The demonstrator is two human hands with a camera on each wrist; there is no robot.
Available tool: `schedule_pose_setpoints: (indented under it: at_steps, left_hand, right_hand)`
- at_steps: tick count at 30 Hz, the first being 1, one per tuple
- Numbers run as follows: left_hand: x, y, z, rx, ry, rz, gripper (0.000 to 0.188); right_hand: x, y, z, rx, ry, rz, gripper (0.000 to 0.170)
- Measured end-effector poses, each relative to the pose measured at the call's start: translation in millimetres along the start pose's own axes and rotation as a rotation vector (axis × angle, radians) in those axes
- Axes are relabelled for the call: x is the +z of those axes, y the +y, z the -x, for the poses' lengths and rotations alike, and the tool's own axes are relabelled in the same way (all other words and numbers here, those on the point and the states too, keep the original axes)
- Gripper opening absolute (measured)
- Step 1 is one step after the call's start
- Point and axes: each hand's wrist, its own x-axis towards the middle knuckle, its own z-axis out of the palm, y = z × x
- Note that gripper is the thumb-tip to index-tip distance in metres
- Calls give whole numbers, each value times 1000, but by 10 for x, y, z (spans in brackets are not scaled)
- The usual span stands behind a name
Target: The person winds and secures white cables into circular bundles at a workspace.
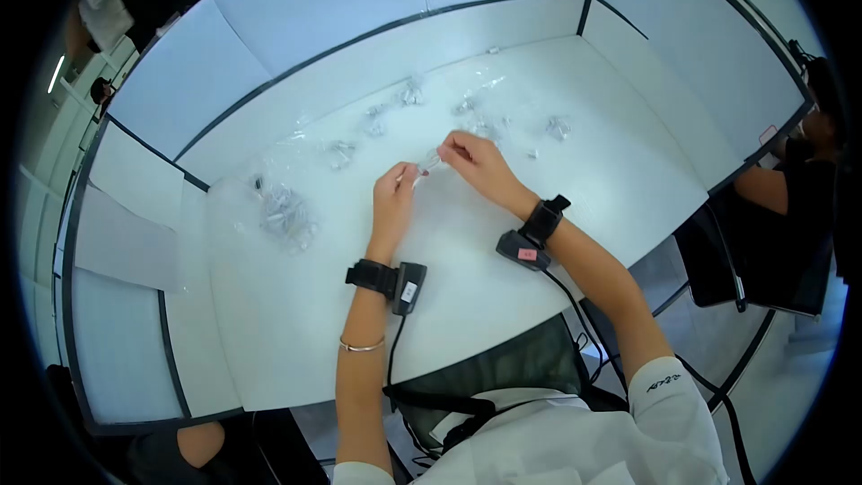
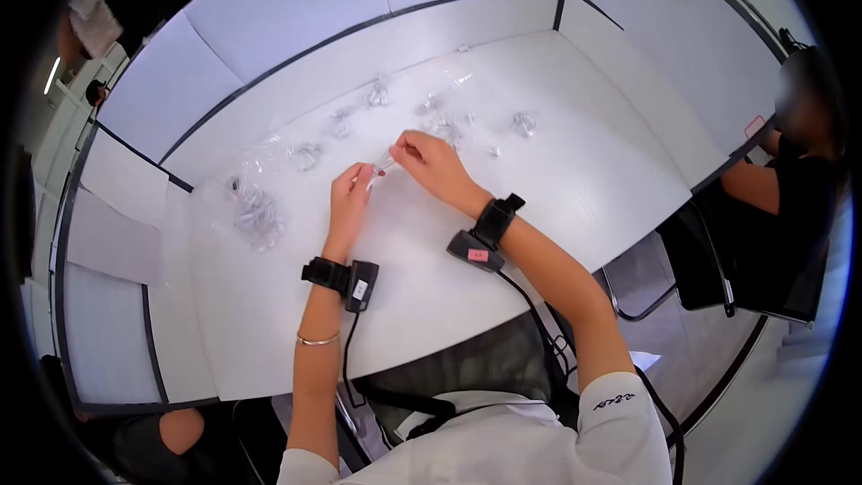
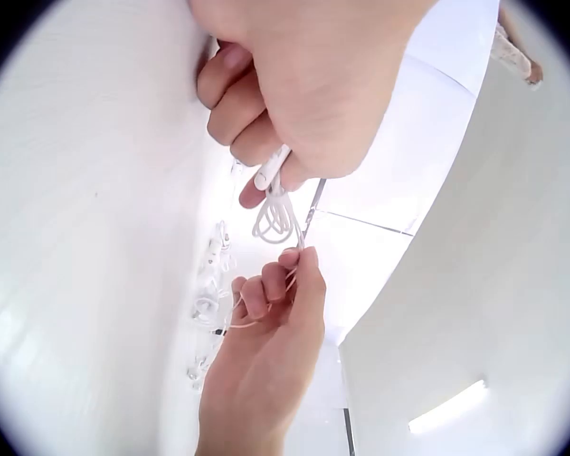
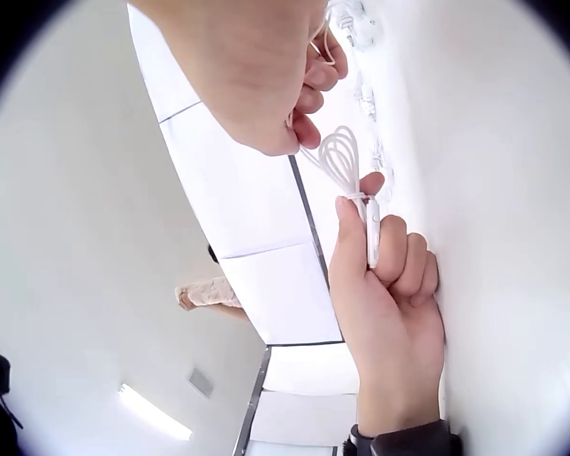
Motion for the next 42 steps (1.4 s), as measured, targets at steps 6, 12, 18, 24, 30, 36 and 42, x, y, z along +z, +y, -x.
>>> schedule_pose_setpoints:
  at_steps: [6, 12, 18, 24, 30, 36, 42]
  left_hand:
    - [30, 176, 44, -133, -277, 124, 34]
    - [78, 295, 94, -167, -365, 72, 35]
    - [34, 126, -3, -203, -308, 369, 40]
    - [-29, 90, -17, -214, -60, 644, 37]
    - [-18, 95, -23, -242, -20, 561, 34]
    - [43, 138, -12, -159, 76, 360, 36]
    - [107, 49, -21, -2, 118, 272, 34]
  right_hand:
    - [-76, 5, -25, -86, 131, 97, 20]
    - [-97, 5, -36, -78, 85, 82, 20]
    - [-87, 220, -91, 14, 78, -125, 22]
    - [-67, 182, -38, 27, -7, 56, 22]
    - [-23, 124, 19, -225, -109, 365, 10]
    - [31, 14, 32, -341, 57, 431, 21]
    - [86, -15, 40, -328, 32, 444, 26]
